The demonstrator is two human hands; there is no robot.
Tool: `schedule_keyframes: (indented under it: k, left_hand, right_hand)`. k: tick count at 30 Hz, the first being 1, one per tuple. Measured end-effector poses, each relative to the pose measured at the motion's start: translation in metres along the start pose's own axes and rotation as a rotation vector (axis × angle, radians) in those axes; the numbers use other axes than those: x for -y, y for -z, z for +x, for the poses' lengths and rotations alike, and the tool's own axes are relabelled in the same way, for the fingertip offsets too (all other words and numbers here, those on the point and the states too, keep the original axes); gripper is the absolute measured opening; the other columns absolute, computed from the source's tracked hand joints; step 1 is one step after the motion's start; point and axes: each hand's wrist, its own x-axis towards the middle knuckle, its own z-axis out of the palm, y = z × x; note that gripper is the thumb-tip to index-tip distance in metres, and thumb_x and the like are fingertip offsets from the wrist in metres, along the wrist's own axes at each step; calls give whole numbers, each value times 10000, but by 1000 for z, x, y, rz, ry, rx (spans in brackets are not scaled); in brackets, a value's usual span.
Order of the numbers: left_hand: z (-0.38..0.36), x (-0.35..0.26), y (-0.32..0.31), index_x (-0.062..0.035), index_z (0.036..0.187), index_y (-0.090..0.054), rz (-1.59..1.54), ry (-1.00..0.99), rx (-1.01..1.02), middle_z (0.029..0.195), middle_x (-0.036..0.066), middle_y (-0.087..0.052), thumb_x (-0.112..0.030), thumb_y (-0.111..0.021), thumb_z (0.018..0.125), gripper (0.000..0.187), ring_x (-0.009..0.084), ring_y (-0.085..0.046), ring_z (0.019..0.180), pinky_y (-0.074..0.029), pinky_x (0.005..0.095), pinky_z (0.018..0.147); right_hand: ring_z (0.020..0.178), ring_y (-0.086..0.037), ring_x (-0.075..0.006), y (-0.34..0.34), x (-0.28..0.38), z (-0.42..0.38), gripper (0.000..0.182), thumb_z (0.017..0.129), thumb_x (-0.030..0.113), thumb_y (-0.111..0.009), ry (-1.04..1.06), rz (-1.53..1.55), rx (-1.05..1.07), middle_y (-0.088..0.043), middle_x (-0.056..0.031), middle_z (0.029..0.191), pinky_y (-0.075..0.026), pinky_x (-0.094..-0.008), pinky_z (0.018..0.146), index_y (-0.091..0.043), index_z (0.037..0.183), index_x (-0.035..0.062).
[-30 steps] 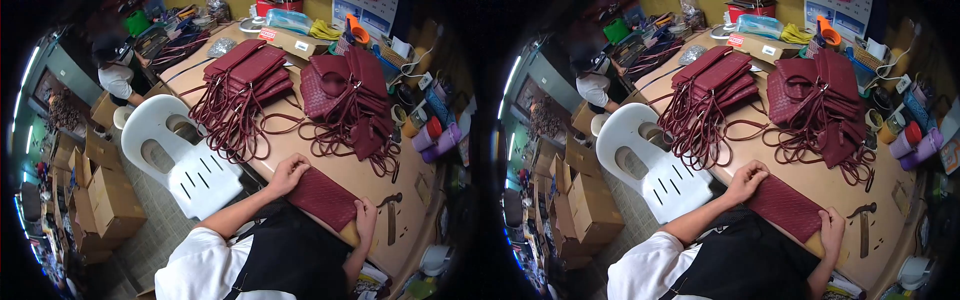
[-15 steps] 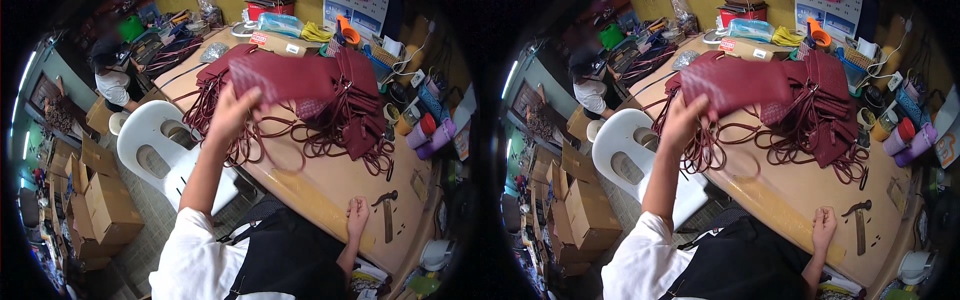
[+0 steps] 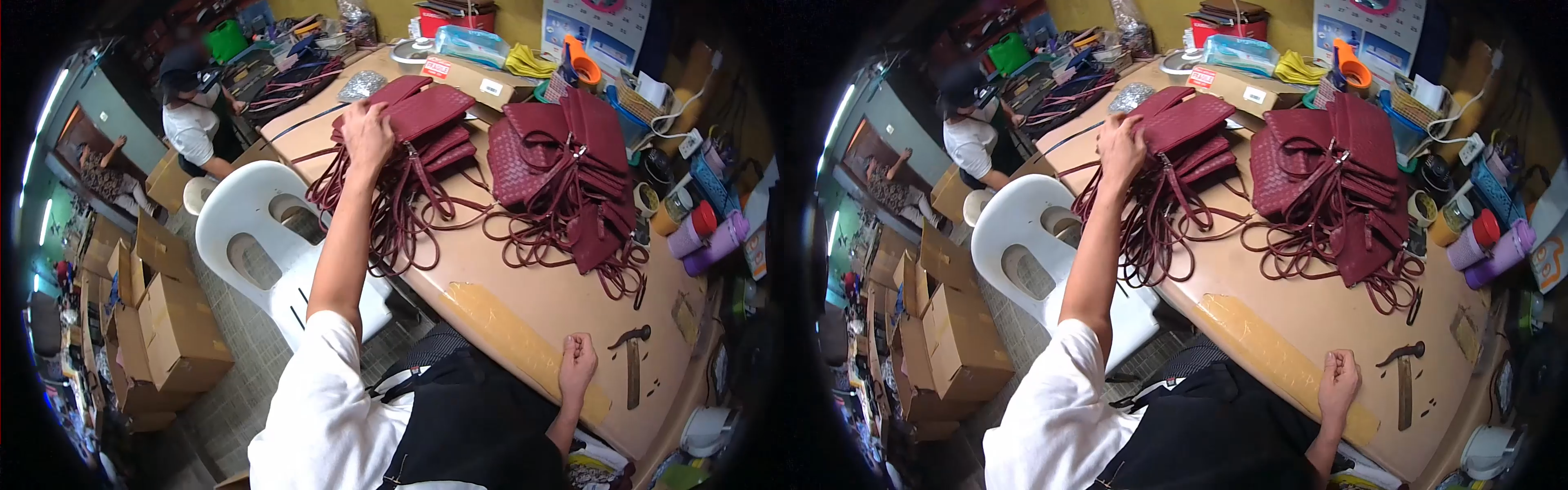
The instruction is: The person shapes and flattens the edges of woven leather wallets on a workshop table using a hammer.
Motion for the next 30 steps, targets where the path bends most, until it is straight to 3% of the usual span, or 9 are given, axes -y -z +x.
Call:
schedule_keyframes:
  k: [2,7,12,15,18,23,24,26,30]
  left_hand:
    - [13,33,-28,-129,1088,-705,7,17,-11,1180,168,-580,-224,-690,798,306,372,-549,1092,-467,455,900]
    - [39,56,-22,-116,1096,-709,35,336,664,1204,207,-606,-382,-640,848,370,350,-567,1155,-481,445,937]
    - [48,61,-24,-46,1142,-666,169,361,618,1240,227,-582,-492,-678,822,550,347,-547,1196,-475,424,970]
    - [58,60,-33,-34,1275,-560,116,558,522,1406,276,-376,-394,-793,739,686,395,-530,1200,-469,402,999]
    - [60,67,-49,-66,1273,-570,95,592,521,1418,262,-342,-379,-810,711,686,391,-538,1190,-472,403,997]
    - [56,79,-50,-103,1066,-715,-29,697,402,1355,231,-407,-173,-730,717,356,375,-567,1124,-477,402,988]
    - [55,87,-45,-119,1103,-707,28,585,442,1344,226,-445,-214,-726,723,392,375,-527,1168,-471,427,986]
    - [48,106,-39,-126,1141,-694,-8,523,467,1362,231,-455,-276,-736,747,424,380,-474,1218,-451,441,998]
    - [33,73,-18,-156,1243,-633,123,462,392,1421,240,-399,-511,-684,792,576,390,-426,1272,-402,492,1026]
  right_hand:
    - [614,-513,-149,-1,-5,1,165,935,154,-592,47,-125,-31,-569,-73,693,-423,-302,573,-576,877,0]
    - [638,-525,-190,-1,1,1,165,930,159,-597,11,-99,-28,-583,-100,715,-431,-325,587,-581,882,3]
    - [647,-512,-192,-2,4,1,170,929,163,-597,18,-144,-11,-577,-94,717,-420,-334,585,-580,873,3]
    - [642,-498,-197,-1,4,1,178,930,170,-595,14,-173,-5,-568,-93,707,-412,-342,585,-580,869,4]
    - [636,-492,-206,-2,-1,2,183,930,174,-592,53,-200,-23,-561,-95,701,-410,-349,586,-579,866,3]
    - [640,-501,-210,-1,-1,1,174,925,167,-596,28,-168,-23,-566,-99,706,-413,-349,589,-579,865,4]
    - [640,-501,-210,-2,-2,1,174,925,167,-596,18,-172,-31,-566,-99,706,-413,-349,589,-579,865,4]
    - [584,-428,-80,-5,-5,0,184,946,142,-576,113,-139,-79,-492,-14,660,-360,-253,525,-544,844,-7]
    - [634,-513,-206,-3,-3,1,150,911,148,-611,10,-143,-29,-570,-97,690,-417,-348,584,-579,858,11]
